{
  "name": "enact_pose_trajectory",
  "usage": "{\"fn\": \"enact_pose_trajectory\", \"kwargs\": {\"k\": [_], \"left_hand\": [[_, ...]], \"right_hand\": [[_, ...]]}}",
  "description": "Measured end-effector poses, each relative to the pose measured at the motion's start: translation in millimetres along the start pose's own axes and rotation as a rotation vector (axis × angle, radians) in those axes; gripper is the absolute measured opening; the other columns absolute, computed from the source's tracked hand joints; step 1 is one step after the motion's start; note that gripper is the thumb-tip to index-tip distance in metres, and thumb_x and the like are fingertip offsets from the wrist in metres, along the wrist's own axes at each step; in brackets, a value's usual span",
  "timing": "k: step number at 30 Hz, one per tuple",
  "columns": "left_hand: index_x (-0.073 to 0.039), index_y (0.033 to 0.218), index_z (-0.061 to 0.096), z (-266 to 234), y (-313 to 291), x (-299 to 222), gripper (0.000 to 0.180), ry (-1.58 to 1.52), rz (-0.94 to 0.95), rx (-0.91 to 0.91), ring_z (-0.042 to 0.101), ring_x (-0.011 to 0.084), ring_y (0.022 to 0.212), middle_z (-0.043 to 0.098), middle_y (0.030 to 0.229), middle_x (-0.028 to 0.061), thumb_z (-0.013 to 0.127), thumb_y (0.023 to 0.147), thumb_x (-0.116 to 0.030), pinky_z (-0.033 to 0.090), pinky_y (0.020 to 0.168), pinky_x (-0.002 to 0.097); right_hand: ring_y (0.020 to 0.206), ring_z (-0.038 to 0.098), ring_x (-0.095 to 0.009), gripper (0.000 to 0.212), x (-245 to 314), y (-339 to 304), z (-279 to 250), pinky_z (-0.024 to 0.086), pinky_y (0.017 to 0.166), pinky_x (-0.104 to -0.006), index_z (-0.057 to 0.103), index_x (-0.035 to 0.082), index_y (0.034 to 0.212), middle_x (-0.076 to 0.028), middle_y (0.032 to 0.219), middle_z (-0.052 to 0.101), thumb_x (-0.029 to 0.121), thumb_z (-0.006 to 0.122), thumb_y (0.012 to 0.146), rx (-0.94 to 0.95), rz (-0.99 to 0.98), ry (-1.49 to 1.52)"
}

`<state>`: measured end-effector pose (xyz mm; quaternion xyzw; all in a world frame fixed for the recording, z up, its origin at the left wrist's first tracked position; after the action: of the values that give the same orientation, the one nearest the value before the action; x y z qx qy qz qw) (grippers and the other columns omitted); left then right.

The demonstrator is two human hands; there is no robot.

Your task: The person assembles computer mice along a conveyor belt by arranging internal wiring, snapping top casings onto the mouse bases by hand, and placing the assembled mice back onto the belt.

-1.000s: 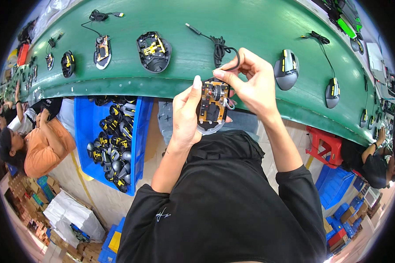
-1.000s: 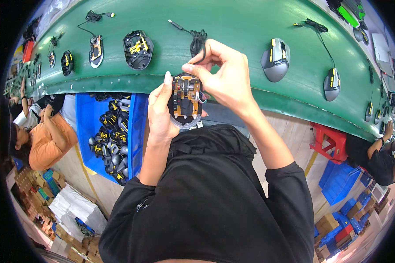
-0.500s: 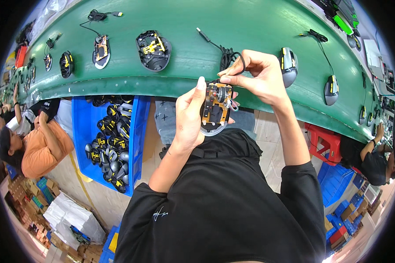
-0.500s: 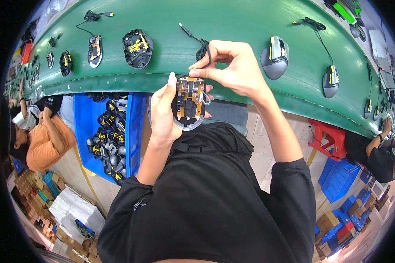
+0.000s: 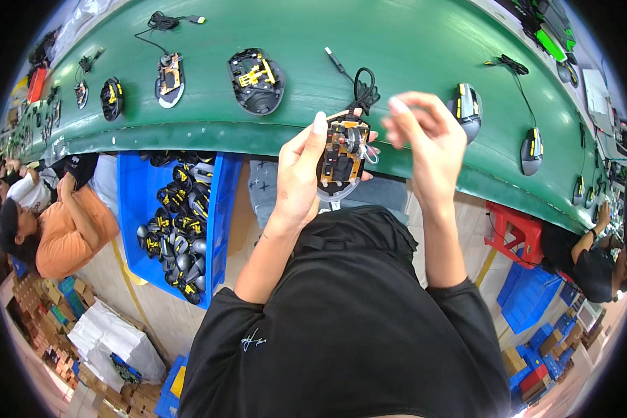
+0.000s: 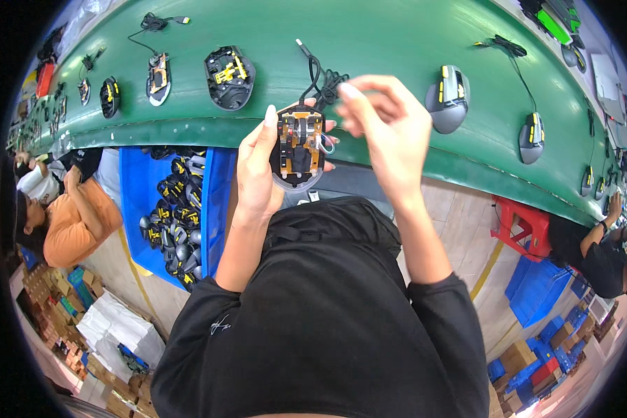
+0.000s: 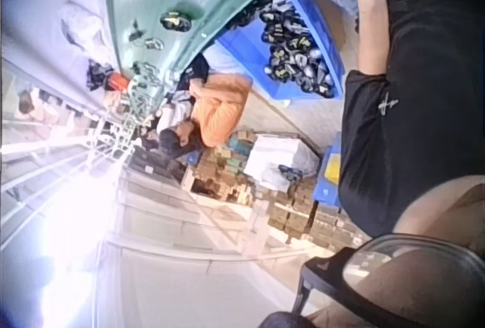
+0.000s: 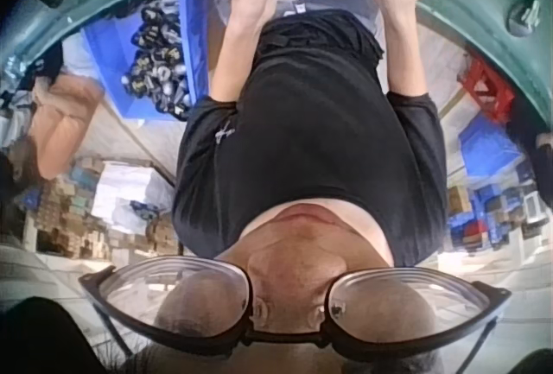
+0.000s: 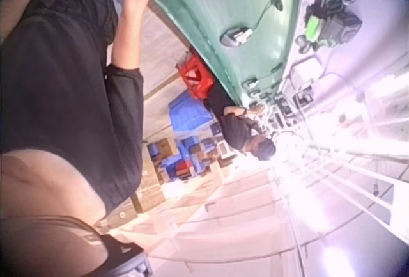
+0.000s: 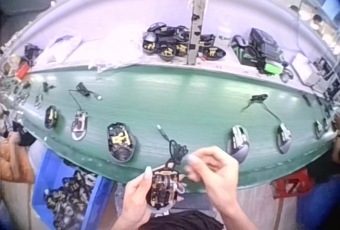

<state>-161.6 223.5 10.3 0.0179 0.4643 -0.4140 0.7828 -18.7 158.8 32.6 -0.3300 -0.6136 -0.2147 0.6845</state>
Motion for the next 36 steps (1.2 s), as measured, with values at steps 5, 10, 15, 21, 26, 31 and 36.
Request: {"fn": "enact_pose_trajectory", "kwargs": {"k": [5, 10, 15, 21, 26, 31, 36], "left_hand": [[0.006, 0.128, 0.051, -10.1, 4.6, 3.0, 0.051, 0.115, 0.080, -0.049, 0.067, 0.0228, 0.097, 0.064, 0.115, 0.0211, 0.033, 0.105, -0.036, 0.059, 0.080, 0.0359], [0.001, 0.128, 0.055, -9.3, 2.0, 6.9, 0.048, 0.062, 0.076, -0.045, 0.065, 0.0109, 0.087, 0.067, 0.107, 0.0096, 0.038, 0.105, -0.037, 0.055, 0.076, 0.0252], [0.002, 0.127, 0.054, -13.8, 5.2, 15.7, 0.048, 0.072, 0.090, -0.122, 0.065, 0.0125, 0.088, 0.067, 0.104, 0.0118, 0.036, 0.105, -0.037, 0.054, 0.079, 0.0264], [0.000, 0.115, 0.055, -8.6, 2.9, 13.4, 0.048, -0.016, 0.082, -0.099, 0.065, 0.0160, 0.088, 0.067, 0.102, 0.0139, 0.031, 0.106, -0.040, 0.052, 0.084, 0.0297], [0.000, 0.118, 0.054, -11.9, -1.0, 14.6, 0.044, -0.160, 0.064, -0.104, 0.065, 0.0176, 0.093, 0.066, 0.106, 0.0149, 0.029, 0.106, -0.034, 0.051, 0.087, 0.0319], [0.002, 0.120, 0.051, -17.4, -5.4, 4.9, 0.027, -0.148, 0.136, -0.087, 0.064, 0.0205, 0.095, 0.065, 0.109, 0.0171, 0.045, 0.099, -0.015, 0.053, 0.085, 0.0324], [0.004, 0.114, 0.055, -12.6, -4.1, -0.6, 0.031, -0.045, 0.116, -0.144, 0.069, 0.0211, 0.087, 0.066, 0.109, 0.0161, 0.067, 0.086, -0.002, 0.055, 0.078, 0.0299]], "right_hand": [[0.063, 0.062, -0.009, 0.019, -11.3, -34.6, 6.8, 0.048, 0.059, -0.0208, 0.066, -0.002, 0.101, -0.007, 0.078, 0.069, 0.008, 0.071, 0.086, 0.046, 0.196, -0.020], [0.076, 0.068, -0.015, 0.027, -28.9, -24.4, 6.6, 0.059, 0.069, -0.0283, 0.065, -0.002, 0.105, -0.015, 0.089, 0.071, 0.000, 0.075, 0.080, 0.052, 0.244, 0.280], [0.077, 0.069, -0.013, 0.024, -29.8, -44.1, 28.3, 0.056, 0.068, -0.0289, 0.067, 0.001, 0.100, -0.011, 0.089, 0.073, -0.004, 0.074, 0.078, -0.217, -0.255, -0.220], [0.075, 0.068, -0.025, 0.025, -27.5, -51.9, 37.0, 0.055, 0.066, -0.0313, 0.070, 0.003, 0.088, -0.010, 0.082, 0.070, -0.008, 0.072, 0.065, -0.144, -0.926, -0.643], [0.078, 0.068, -0.025, 0.024, -29.9, -44.3, 30.7, 0.055, 0.068, -0.0345, 0.069, 0.002, 0.086, -0.010, 0.082, 0.070, 0.001, 0.071, 0.062, -0.043, -1.080, -0.670], [0.094, 0.064, -0.025, 0.028, -15.8, -46.3, 35.0, 0.054, 0.078, -0.0361, 0.064, 0.001, 0.094, -0.014, 0.096, 0.067, 0.009, 0.065, 0.068, 0.317, -1.120, -0.847], [0.098, 0.063, -0.025, 0.026, -8.0, -50.9, 29.3, 0.052, 0.085, -0.0360, 0.063, 0.002, 0.095, -0.014, 0.100, 0.066, 0.005, 0.064, 0.069, 0.355, -1.046, -0.891]]}}
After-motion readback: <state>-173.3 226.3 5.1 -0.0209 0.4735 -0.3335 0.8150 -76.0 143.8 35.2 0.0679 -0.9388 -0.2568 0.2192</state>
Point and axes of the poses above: each hand's wrist, its own y-axis towards the middle knuckle, its own z-axis out of the palm, x = y × z, the point moved 2 cm from there along y, towards the middle knuckle
